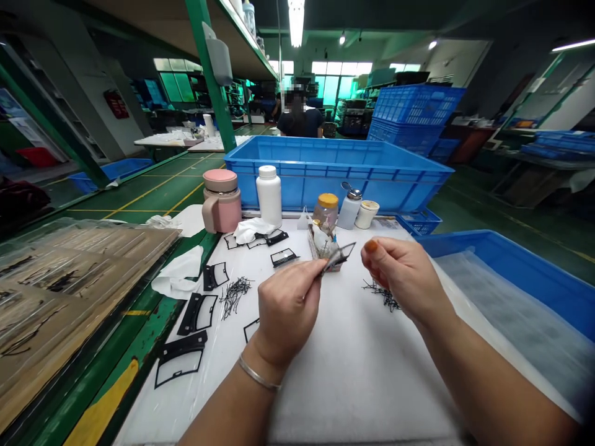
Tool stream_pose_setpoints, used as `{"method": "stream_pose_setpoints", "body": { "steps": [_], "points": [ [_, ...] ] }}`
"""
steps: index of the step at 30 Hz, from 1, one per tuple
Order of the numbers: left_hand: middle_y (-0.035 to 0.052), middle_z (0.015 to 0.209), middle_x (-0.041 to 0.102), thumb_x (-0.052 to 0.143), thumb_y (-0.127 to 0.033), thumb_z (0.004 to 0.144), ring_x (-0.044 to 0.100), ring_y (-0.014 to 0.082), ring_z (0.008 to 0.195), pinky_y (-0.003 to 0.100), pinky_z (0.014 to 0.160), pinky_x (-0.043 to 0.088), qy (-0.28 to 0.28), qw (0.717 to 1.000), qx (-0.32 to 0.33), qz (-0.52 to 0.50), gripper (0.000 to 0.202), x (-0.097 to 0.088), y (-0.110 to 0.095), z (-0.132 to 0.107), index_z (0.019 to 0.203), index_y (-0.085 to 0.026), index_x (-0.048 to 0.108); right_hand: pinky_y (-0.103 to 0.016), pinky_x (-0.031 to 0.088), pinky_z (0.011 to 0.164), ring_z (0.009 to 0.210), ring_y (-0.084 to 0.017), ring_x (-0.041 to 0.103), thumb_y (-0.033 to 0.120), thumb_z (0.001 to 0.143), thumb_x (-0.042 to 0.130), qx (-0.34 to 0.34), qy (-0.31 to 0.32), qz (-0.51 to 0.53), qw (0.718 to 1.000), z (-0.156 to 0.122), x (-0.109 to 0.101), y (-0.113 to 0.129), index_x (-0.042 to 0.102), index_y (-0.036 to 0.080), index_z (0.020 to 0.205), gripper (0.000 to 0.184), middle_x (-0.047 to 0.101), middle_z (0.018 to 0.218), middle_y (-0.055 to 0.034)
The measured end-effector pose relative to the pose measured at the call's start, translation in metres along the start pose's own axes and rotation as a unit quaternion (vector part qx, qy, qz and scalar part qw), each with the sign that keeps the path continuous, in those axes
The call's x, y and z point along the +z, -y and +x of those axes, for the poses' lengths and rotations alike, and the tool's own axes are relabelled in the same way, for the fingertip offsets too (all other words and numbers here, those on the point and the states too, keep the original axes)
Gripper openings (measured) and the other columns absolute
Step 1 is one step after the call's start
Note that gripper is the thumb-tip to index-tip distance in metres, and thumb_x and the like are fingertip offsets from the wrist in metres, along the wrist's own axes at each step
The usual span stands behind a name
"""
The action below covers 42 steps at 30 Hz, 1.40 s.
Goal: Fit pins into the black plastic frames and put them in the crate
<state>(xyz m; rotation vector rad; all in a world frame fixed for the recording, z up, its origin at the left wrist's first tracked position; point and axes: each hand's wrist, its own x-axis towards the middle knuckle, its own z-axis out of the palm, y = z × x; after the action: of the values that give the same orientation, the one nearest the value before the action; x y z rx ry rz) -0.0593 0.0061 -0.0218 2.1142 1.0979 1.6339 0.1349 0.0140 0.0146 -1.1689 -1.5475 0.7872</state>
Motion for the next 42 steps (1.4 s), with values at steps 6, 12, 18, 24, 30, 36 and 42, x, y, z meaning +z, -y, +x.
{"method": "stream_pose_setpoints", "body": {
  "steps": [6, 12, 18, 24, 30, 36, 42],
  "points": [
    [0.0042, 0.108, 0.075, 0.052, -0.008, 0.090, 0.070, 0.0203, 0.106, 0.033, 0.099, 0.055, 0.046, 0.991, 0.114, 0.059, 0.033, 0.001, -0.006, 0.000, 0.109, -0.024, 0.074, -0.019, 0.017, 0.039, 0.043, -0.006, 0.027, 0.066, 0.079, 0.071, 0.107, 0.066, 0.097, 0.987, -0.018, -0.006, 0.001, 0.049, 0.014, 0.054, 0.062, 0.036, 0.047, 0.0017],
    [0.0033, 0.111, 0.074, 0.053, -0.011, 0.090, 0.068, 0.0213, 0.111, 0.037, 0.104, 0.052, 0.045, 0.998, 0.044, -0.007, 0.032, 0.006, -0.003, -0.003, 0.108, -0.026, 0.074, -0.019, 0.021, 0.042, 0.044, -0.007, 0.031, 0.048, 0.082, 0.070, 0.132, 0.059, 0.082, 0.986, -0.025, -0.011, -0.006, 0.048, 0.014, 0.054, 0.049, 0.042, 0.047, 0.0011],
    [0.0058, 0.105, 0.071, 0.059, -0.029, 0.092, 0.066, 0.0187, 0.098, 0.026, 0.079, 0.054, 0.063, 0.966, -0.211, -0.134, 0.023, 0.008, 0.001, 0.003, 0.110, -0.023, 0.072, -0.019, 0.023, 0.044, 0.045, -0.007, 0.034, 0.041, 0.085, 0.065, 0.088, 0.092, 0.065, 0.990, -0.029, -0.018, -0.027, 0.048, 0.014, 0.055, 0.044, 0.044, 0.047, 0.0012],
    [0.0001, 0.071, 0.057, 0.063, -0.039, 0.089, 0.051, 0.0112, 0.064, 0.020, 0.059, 0.046, 0.206, 0.900, -0.296, -0.245, 0.034, 0.011, -0.003, 0.007, 0.116, -0.019, 0.068, -0.019, 0.022, 0.044, 0.046, -0.007, 0.034, 0.040, 0.087, 0.066, 0.087, 0.166, 0.140, 0.972, -0.030, -0.020, -0.044, 0.050, 0.014, 0.058, 0.042, 0.043, 0.051, 0.0014],
    [-0.0012, 0.067, 0.053, 0.068, -0.034, 0.086, 0.050, 0.0091, 0.062, 0.017, 0.057, 0.046, 0.220, 0.873, -0.325, -0.291, 0.025, 0.014, -0.006, 0.005, 0.106, -0.019, 0.071, -0.019, 0.022, 0.043, 0.045, -0.007, 0.033, 0.040, 0.089, 0.065, 0.087, 0.191, 0.165, 0.964, -0.033, -0.018, -0.044, 0.051, 0.013, 0.059, 0.042, 0.043, 0.051, 0.0018],
    [-0.0026, 0.063, 0.054, 0.070, -0.031, 0.085, 0.053, 0.0071, 0.058, 0.016, 0.056, 0.047, 0.206, 0.845, -0.349, -0.349, 0.023, 0.014, -0.003, 0.004, 0.102, -0.017, 0.070, -0.018, 0.021, 0.044, 0.046, -0.006, 0.032, 0.038, 0.089, 0.067, 0.093, 0.186, 0.190, 0.960, -0.034, -0.015, -0.043, 0.049, 0.013, 0.059, 0.043, 0.042, 0.050, 0.0027],
    [-0.0027, 0.065, 0.055, 0.071, -0.032, 0.084, 0.054, 0.0067, 0.057, 0.016, 0.055, 0.048, 0.204, 0.817, -0.372, -0.392, 0.023, 0.015, -0.001, 0.001, 0.101, -0.016, 0.068, -0.018, 0.020, 0.044, 0.045, -0.006, 0.031, 0.038, 0.088, 0.068, 0.110, 0.187, 0.225, 0.950, -0.033, -0.012, -0.046, 0.049, 0.013, 0.060, 0.043, 0.041, 0.050, 0.0029]
  ]
}}
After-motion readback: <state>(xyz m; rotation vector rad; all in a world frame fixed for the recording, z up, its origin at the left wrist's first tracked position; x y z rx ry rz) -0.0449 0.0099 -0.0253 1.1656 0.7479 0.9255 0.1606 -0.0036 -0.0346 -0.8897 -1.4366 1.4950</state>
